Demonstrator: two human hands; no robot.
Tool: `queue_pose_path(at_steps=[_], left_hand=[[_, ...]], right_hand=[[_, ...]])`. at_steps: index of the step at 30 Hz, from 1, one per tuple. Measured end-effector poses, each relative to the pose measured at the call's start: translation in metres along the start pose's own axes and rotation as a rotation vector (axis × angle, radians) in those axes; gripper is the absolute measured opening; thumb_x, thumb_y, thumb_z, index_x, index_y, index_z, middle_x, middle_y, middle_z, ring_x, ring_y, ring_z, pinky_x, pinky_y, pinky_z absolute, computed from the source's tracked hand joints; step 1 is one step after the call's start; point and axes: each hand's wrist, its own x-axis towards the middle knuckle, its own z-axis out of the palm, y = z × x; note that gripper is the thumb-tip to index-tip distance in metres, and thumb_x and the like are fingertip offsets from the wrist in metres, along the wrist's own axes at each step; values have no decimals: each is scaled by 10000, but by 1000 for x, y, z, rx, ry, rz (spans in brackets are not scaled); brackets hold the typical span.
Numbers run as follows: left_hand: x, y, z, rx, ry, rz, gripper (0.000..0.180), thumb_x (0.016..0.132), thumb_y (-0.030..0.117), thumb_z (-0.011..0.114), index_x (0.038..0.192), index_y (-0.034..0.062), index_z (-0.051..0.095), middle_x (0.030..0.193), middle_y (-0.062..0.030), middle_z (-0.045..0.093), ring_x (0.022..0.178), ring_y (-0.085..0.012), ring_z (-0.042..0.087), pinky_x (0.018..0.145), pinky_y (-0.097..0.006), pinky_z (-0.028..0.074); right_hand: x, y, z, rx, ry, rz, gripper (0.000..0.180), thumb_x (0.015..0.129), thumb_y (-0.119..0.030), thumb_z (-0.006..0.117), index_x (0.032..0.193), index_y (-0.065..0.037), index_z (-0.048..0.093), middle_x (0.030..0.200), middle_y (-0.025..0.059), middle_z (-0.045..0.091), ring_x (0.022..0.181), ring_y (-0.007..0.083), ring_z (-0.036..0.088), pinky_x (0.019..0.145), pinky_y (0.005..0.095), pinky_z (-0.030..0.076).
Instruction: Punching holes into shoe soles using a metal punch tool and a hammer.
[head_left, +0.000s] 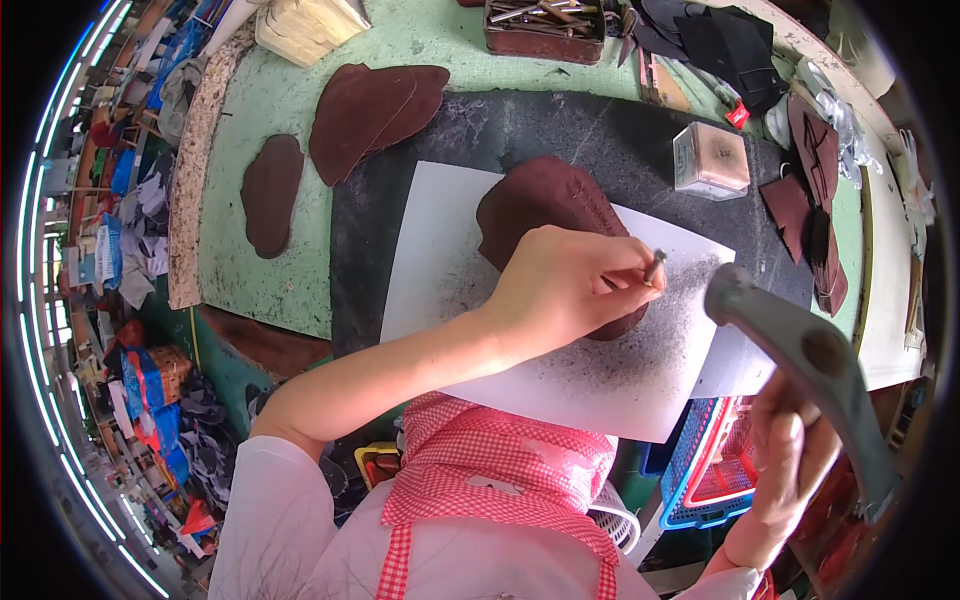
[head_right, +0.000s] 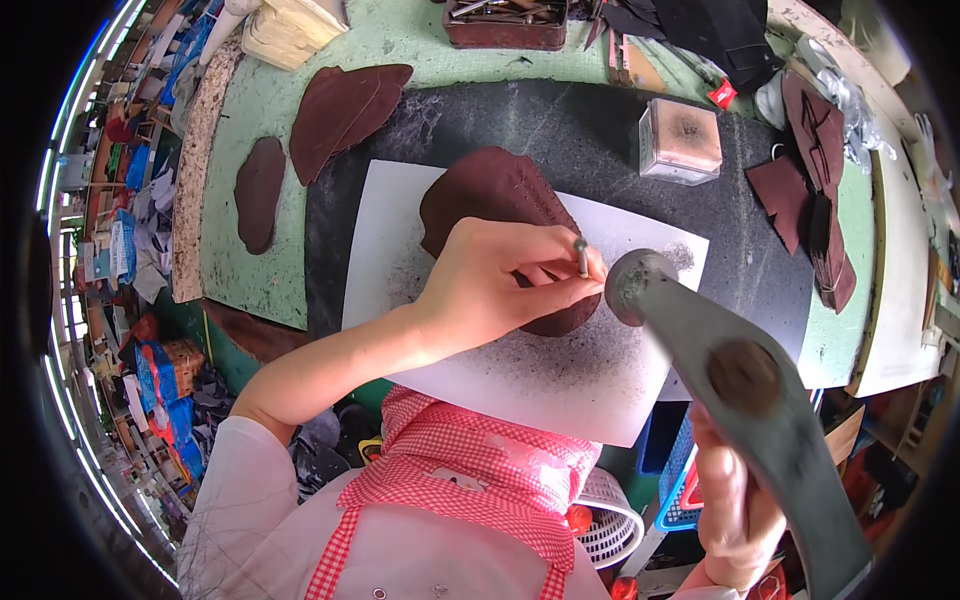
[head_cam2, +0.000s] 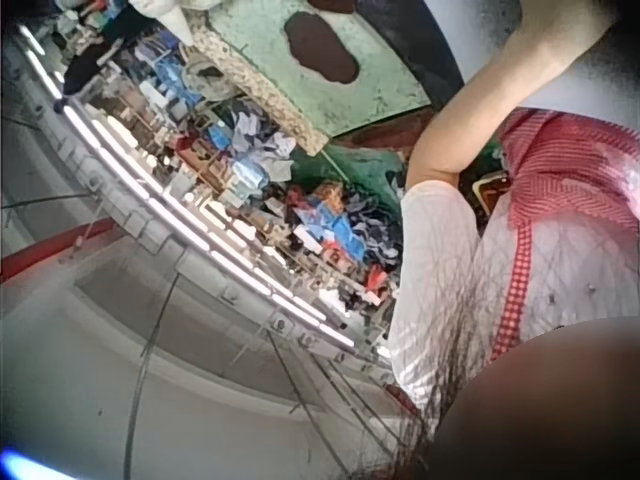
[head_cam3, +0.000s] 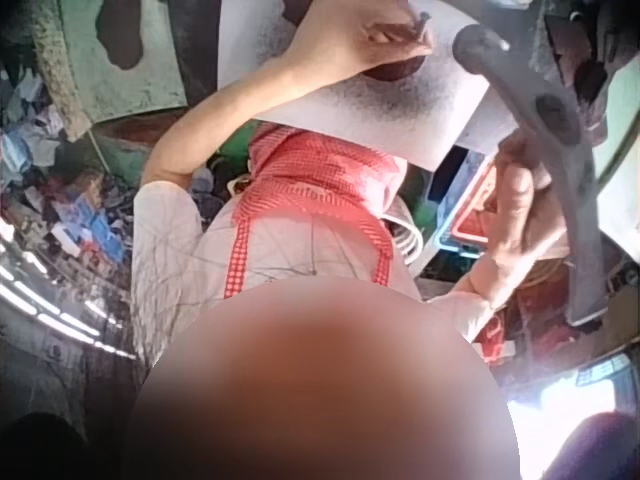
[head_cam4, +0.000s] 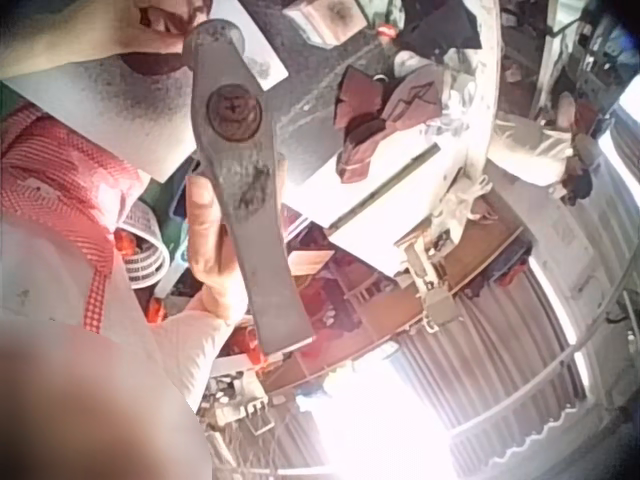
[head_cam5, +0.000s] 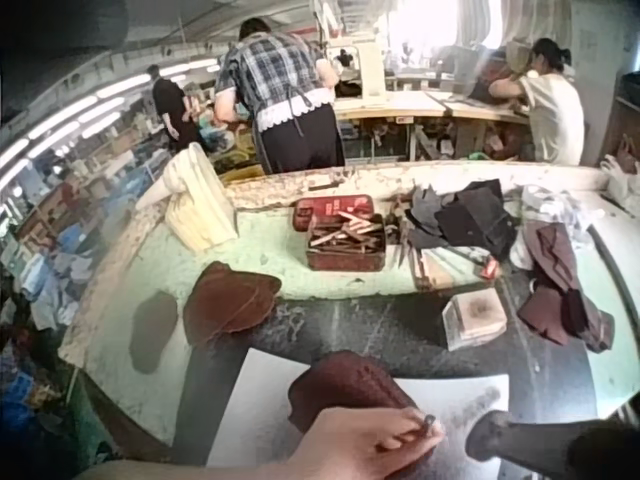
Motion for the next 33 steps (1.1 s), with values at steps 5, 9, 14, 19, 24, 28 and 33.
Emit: queue_pose_path(at_steps=[5,9,14,19,24,28,33], left_hand=[[-6,-2,0,317,-1,284,153,820,56,707,970,50,676,808,-49,696,712,-100,683,621,-217,517],[1,-7,-6,-213,-36,-61,125,875,33,667,997,13,645,937,-41,696,845,-76,658,723,-232,537],[1,-3,-5,-255,-137,-115,125,882,41,665,998,-1,642,928,-47,695,861,-78,658,774,-221,531],[0,7,-3,-86,-112,-54,140,850,58,700,976,15,655,867,-49,701,796,-63,665,689,-210,529],[-7,1,-7,149,-64,134,117,849,41,683,964,39,658,824,-31,689,774,-54,655,644,-224,526],[6,0,-4,-409,-141,-206,91,914,12,610,990,-35,626,961,-54,678,942,-94,642,858,-238,514],[5,3,0,-339,-177,-217,101,903,5,620,997,-31,631,948,-49,683,938,-91,644,862,-237,512]], right_hand=[[23,-32,-3,-391,-406,-96,176,912,-156,602,993,-1,582,810,93,647,654,134,610,540,286,449],[13,-2,9,14,-255,-52,350,1012,-263,480,1240,2,471,840,30,529,578,51,353,516,211,299],[14,-1,1,67,-295,-60,421,998,-268,505,1298,24,457,815,28,520,580,39,358,519,191,283],[-6,-15,-18,62,-52,84,260,865,-86,619,1086,51,626,1080,115,652,885,216,641,761,305,506],[16,-25,0,-232,-353,-3,243,937,-180,594,1068,23,570,841,103,631,689,154,571,608,274,451],[8,1,5,76,-271,-33,406,1010,-282,481,1296,5,452,783,28,508,554,40,331,503,196,283],[9,2,5,61,-289,-76,399,1004,-274,493,1289,4,468,791,33,519,553,45,342,507,197,293]])
